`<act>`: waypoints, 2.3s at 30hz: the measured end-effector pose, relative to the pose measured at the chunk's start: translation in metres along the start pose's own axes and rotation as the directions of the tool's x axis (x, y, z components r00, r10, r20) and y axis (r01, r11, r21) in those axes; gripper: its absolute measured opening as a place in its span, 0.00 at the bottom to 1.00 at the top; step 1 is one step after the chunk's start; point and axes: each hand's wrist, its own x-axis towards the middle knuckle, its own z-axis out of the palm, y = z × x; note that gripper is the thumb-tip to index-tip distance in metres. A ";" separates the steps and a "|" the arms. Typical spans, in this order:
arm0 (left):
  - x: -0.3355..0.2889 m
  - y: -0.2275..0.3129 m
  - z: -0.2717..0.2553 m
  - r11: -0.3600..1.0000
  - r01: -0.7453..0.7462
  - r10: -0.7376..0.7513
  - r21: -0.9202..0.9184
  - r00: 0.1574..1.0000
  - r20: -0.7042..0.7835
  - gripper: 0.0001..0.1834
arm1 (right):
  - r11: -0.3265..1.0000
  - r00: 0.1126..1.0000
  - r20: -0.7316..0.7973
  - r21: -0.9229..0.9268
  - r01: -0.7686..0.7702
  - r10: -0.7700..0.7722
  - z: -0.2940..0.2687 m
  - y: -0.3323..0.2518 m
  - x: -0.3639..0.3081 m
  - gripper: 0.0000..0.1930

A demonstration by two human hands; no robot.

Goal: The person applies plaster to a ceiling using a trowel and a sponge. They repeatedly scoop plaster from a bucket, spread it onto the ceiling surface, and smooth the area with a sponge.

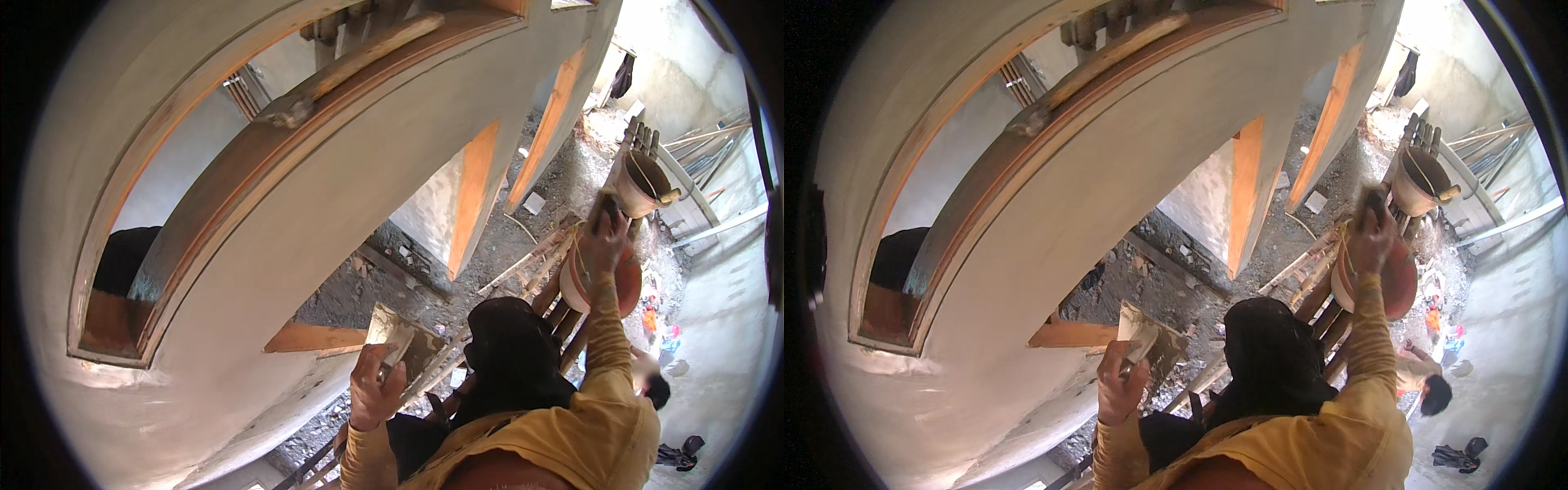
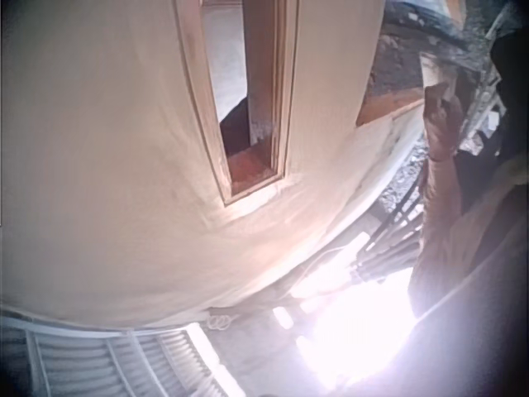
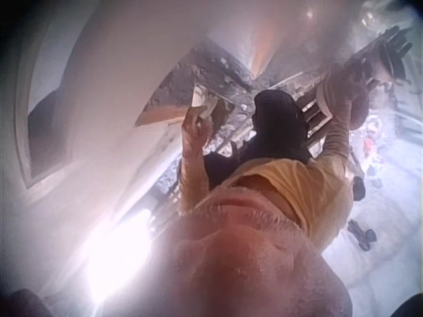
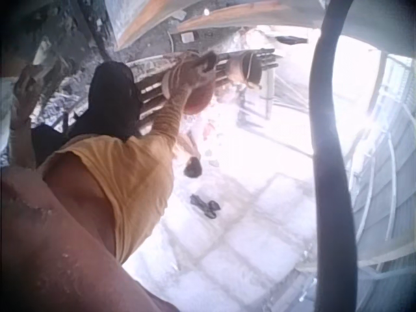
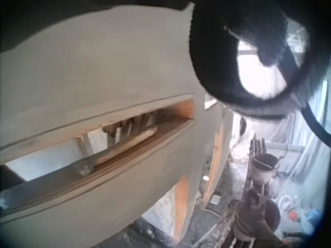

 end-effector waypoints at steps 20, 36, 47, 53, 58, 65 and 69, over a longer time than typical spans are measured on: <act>0.040 -0.064 0.105 0.983 0.054 -0.064 0.175 0.997 0.053 0.14 | 0.837 0.292 0.804 -0.405 -0.367 0.517 -0.101 0.139 0.012 0.16; 0.039 -0.067 0.111 0.981 0.093 -0.105 0.171 0.992 0.064 0.13 | 0.921 0.846 0.455 -0.377 -0.099 0.277 -0.117 0.154 0.049 0.18; 0.035 -0.050 0.113 0.973 0.118 -0.129 0.198 0.991 0.043 0.14 | 0.768 0.991 -0.025 0.629 0.116 -0.129 0.151 -0.175 0.067 0.16; 0.028 -0.024 0.108 0.961 0.124 -0.128 0.247 0.992 0.000 0.14 | 0.806 0.888 -0.351 0.407 0.429 -0.296 0.211 -0.254 0.102 0.15; 0.021 -0.013 0.104 0.967 0.037 -0.041 0.252 0.999 0.010 0.15 | 0.588 0.966 -0.251 0.791 0.170 0.058 0.265 -0.135 0.202 0.24; 0.032 -0.011 0.106 0.959 0.097 -0.112 0.265 0.993 0.042 0.14 | 0.558 0.876 -0.075 0.744 0.367 -0.477 0.194 -0.275 0.030 0.13; 0.031 -0.016 0.111 0.948 0.151 -0.162 0.279 0.987 0.018 0.14 | 0.472 0.675 0.223 0.856 0.209 -0.703 0.152 -0.251 -0.055 0.15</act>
